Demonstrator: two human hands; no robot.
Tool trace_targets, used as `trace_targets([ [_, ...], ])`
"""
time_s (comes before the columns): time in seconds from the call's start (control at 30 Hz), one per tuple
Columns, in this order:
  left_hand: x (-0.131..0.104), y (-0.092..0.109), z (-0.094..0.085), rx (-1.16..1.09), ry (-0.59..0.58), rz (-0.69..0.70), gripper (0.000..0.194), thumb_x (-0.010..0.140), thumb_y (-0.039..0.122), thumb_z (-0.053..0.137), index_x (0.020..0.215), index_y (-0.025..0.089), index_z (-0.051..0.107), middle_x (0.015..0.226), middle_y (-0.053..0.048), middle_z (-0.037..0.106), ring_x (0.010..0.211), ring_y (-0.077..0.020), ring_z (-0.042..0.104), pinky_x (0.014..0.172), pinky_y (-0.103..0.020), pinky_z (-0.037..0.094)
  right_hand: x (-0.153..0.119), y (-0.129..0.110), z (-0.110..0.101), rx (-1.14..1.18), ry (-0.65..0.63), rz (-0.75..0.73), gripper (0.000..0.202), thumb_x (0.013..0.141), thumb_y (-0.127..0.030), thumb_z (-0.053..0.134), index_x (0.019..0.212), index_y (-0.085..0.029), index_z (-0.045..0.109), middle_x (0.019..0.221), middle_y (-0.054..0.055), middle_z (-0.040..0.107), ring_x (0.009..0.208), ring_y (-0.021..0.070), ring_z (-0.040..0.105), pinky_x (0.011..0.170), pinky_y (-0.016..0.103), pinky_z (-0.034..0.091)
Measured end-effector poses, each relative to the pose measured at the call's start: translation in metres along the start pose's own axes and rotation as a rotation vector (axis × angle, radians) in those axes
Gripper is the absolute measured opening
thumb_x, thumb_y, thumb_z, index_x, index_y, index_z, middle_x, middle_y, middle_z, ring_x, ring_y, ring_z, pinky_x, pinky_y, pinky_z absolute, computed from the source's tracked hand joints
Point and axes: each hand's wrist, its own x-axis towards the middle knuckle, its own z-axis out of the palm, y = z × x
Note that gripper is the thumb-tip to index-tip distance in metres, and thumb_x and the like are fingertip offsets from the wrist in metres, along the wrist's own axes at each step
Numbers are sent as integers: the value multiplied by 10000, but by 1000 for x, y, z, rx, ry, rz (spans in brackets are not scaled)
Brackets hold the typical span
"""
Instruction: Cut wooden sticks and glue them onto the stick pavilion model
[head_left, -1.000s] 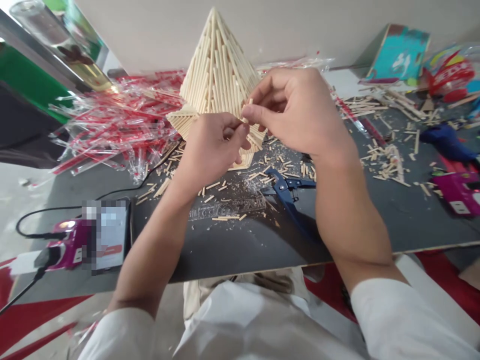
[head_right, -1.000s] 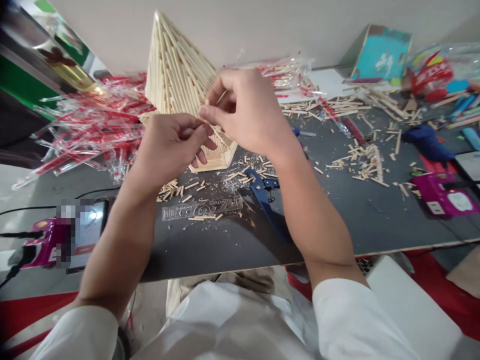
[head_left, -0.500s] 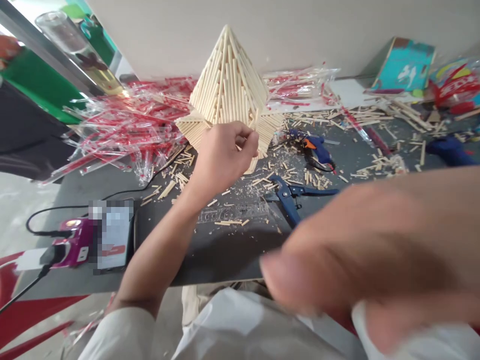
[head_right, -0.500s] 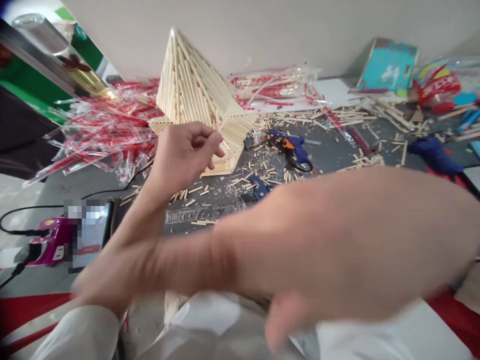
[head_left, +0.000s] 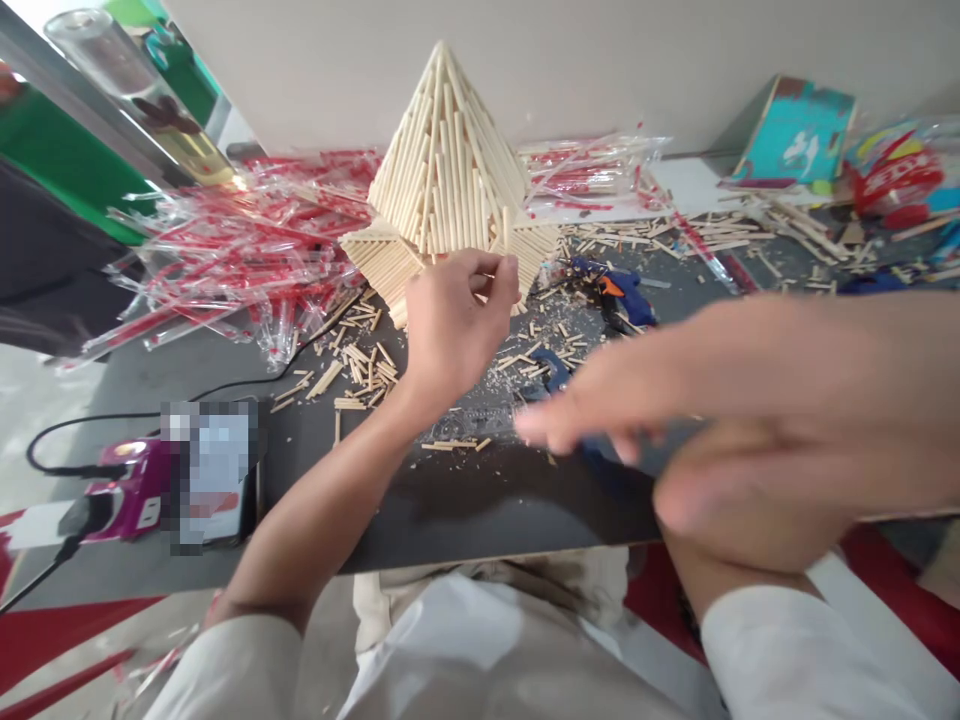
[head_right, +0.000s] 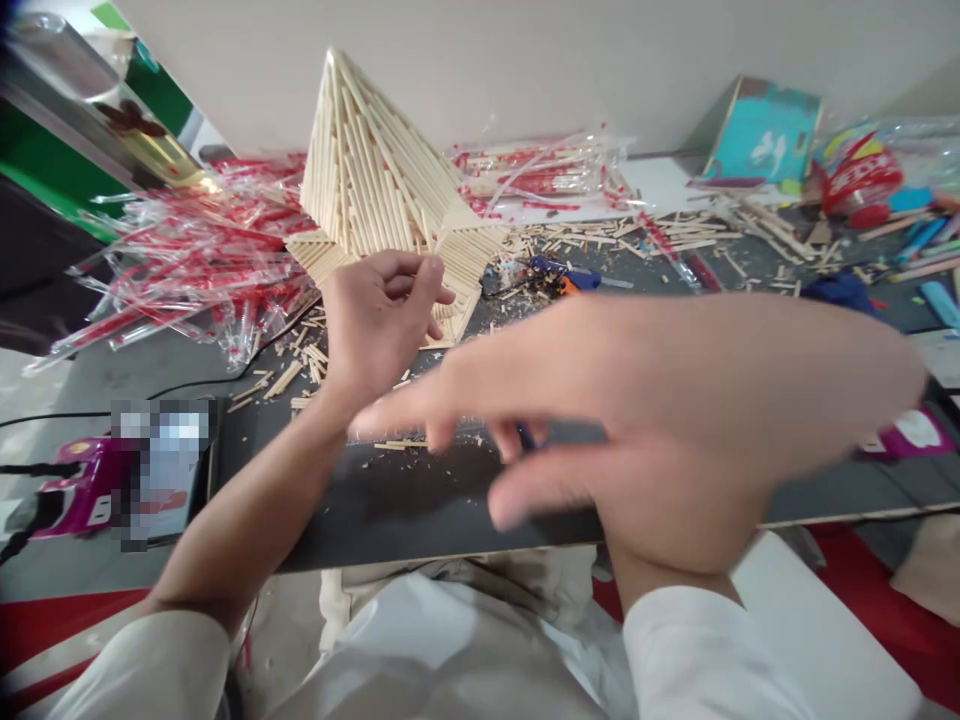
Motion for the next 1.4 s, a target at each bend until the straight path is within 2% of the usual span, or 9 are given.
trace_targets([
  [0.13,-3,-3,10,-158,-19,-90,217,1022,384,633,928,193,676,834,-64,778,641,-148,731,473,-234,493,57,-12,30,-20,1,-6,239,991,-430,738,940,-239,604,641,-3,608,792,177,664,758,303,544],
  [0.23,-3,-3,15,-334,-72,-189,247,1046,442,601,1000,201,632,915,-85,788,647,-143,738,457,-232,521,75,-10,55,-63,26,-17,219,986,-383,754,947,-232,601,737,20,668,832,173,668,783,302,540],
  [0.37,-2,1,17,-459,-88,-275,179,1064,386,583,1027,210,592,1015,-92,795,630,-113,720,475,-229,558,88,0,71,-118,130,-27,210,945,-351,789,909,-243,612,915,49,749,832,180,699,715,301,542],
  [0.47,-2,2,18,-470,-75,-308,190,1062,406,601,1062,216,584,975,-78,791,620,-110,715,464,-223,555,93,3,76,-62,168,-16,222,944,-362,782,879,-255,599,880,30,762,750,180,710,648,306,540],
  [0.67,-4,1,21,-485,-97,-286,208,1085,418,564,1024,219,558,991,-77,774,667,-120,742,484,-225,563,98,9,82,135,119,-3,307,904,-364,834,869,-251,551,696,-35,689,561,129,615,520,281,449],
  [0.93,-3,2,21,-528,-135,-317,138,1106,323,481,1015,227,521,1008,-66,765,656,-101,726,457,-196,526,111,25,80,261,26,63,596,775,-626,901,989,-279,467,580,-123,511,509,78,457,522,289,362],
  [1.1,-4,3,23,-562,-149,-337,132,1112,304,458,1025,224,517,977,-59,753,644,-106,725,458,-205,523,112,26,78,352,1,111,537,781,-387,954,996,-262,478,575,-148,469,496,52,407,473,261,300],
  [1.23,-6,1,24,-622,-115,-304,145,1095,327,521,998,219,530,952,-53,745,620,-102,709,454,-204,515,110,21,78,399,11,137,536,739,-348,985,953,-240,505,550,-141,487,466,51,418,433,237,303],
  [1.4,-8,2,25,-650,-34,-273,225,1052,405,617,938,223,548,866,-44,728,609,-109,693,428,-200,483,107,13,80,413,33,156,423,822,-225,932,905,-216,517,556,-106,543,477,49,441,439,208,315],
])
